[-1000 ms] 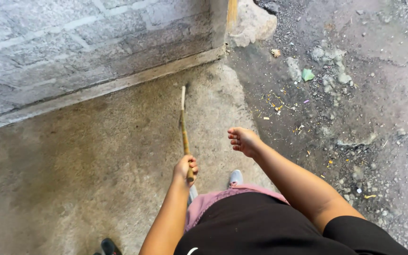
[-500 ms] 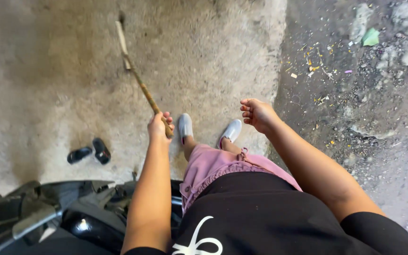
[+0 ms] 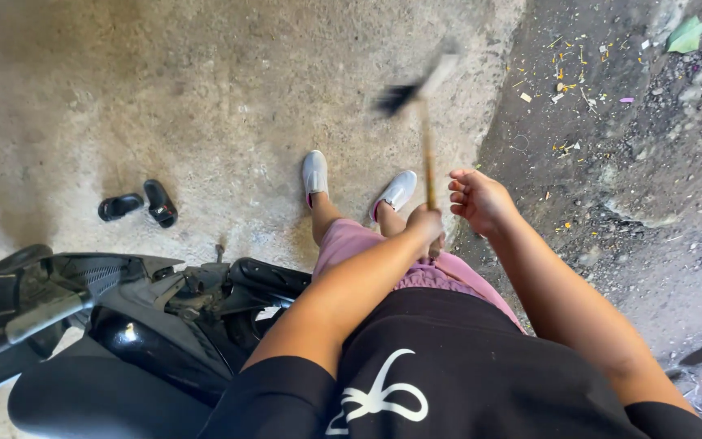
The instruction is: Sweeping the concrete floor of a garage area using a small broom.
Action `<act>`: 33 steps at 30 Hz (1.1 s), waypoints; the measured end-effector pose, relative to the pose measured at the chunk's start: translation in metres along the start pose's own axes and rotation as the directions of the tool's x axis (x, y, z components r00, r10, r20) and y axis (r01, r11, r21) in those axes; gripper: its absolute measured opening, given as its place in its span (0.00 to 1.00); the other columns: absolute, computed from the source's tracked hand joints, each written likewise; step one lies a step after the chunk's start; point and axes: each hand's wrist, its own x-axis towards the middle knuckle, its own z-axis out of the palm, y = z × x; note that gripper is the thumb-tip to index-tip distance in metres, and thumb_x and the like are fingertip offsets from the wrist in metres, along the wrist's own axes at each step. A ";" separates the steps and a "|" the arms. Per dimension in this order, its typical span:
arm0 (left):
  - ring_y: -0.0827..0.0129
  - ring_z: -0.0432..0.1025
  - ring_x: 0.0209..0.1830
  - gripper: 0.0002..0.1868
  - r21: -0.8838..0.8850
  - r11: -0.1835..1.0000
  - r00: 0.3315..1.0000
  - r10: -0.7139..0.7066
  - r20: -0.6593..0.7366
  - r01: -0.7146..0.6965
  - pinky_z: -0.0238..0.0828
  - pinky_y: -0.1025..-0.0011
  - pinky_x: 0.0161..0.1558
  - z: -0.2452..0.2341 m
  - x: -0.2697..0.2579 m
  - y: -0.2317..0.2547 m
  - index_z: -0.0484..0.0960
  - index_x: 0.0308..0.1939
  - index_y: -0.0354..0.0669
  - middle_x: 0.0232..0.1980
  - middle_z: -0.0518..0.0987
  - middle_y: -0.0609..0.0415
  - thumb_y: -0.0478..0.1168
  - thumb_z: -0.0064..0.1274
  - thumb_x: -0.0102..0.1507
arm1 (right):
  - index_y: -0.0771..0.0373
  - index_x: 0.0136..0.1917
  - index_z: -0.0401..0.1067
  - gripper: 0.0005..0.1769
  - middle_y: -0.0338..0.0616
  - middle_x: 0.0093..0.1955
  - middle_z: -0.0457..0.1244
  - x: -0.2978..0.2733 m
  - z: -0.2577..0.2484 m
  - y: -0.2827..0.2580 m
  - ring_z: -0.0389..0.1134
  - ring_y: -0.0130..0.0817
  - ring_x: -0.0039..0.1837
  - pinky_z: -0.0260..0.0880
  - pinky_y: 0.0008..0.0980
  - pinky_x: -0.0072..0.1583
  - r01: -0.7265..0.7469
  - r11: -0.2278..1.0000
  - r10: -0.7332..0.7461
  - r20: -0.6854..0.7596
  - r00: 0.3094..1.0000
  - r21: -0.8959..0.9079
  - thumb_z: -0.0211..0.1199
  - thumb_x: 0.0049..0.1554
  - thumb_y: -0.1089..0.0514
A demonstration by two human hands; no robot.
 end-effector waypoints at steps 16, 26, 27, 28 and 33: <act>0.70 0.60 0.12 0.12 -0.481 0.781 0.845 0.107 -0.525 -0.398 0.59 0.68 0.14 -0.244 0.027 0.095 0.65 0.38 0.46 0.21 0.64 0.55 0.48 0.41 0.71 | 0.55 0.51 0.70 0.06 0.34 0.40 0.64 0.014 -0.010 -0.022 0.63 0.25 0.39 0.65 0.30 0.43 0.025 1.000 -0.025 0.017 1.000 -0.009 0.57 0.62 0.55; 0.66 0.69 0.19 0.11 -0.022 0.998 0.983 0.055 -0.174 -0.059 0.68 0.65 0.18 -0.008 0.042 0.078 0.75 0.52 0.46 0.29 0.73 0.55 0.42 0.46 0.68 | 0.56 0.52 0.70 0.06 0.35 0.40 0.64 0.014 -0.028 -0.034 0.63 0.26 0.39 0.66 0.30 0.43 0.050 0.999 -0.050 0.005 0.999 0.014 0.56 0.63 0.55; 0.73 0.61 0.15 0.11 -0.192 0.981 0.997 0.049 0.064 -0.035 0.57 0.71 0.15 0.012 0.031 0.080 0.77 0.53 0.49 0.26 0.68 0.58 0.42 0.47 0.68 | 0.57 0.52 0.71 0.06 0.35 0.40 0.64 0.015 -0.034 -0.036 0.63 0.26 0.39 0.66 0.30 0.43 0.070 0.997 -0.070 0.004 0.998 0.031 0.57 0.63 0.55; 0.73 0.61 0.15 0.11 -0.189 0.981 0.997 0.048 0.064 -0.036 0.57 0.71 0.15 0.013 0.019 0.085 0.77 0.53 0.49 0.26 0.68 0.58 0.42 0.47 0.68 | 0.57 0.52 0.71 0.06 0.35 0.40 0.64 0.014 -0.038 -0.037 0.63 0.26 0.39 0.66 0.30 0.43 0.071 0.997 -0.071 0.003 0.997 0.034 0.57 0.63 0.55; 0.77 0.59 0.16 0.11 -0.266 0.952 0.988 0.156 0.005 -0.149 0.56 0.74 0.16 -0.023 -0.006 0.075 0.75 0.53 0.46 0.26 0.66 0.61 0.45 0.46 0.71 | 0.56 0.52 0.71 0.06 0.34 0.39 0.64 0.008 -0.049 -0.042 0.63 0.26 0.39 0.66 0.29 0.42 0.091 0.991 -0.084 -0.081 0.993 0.094 0.56 0.62 0.56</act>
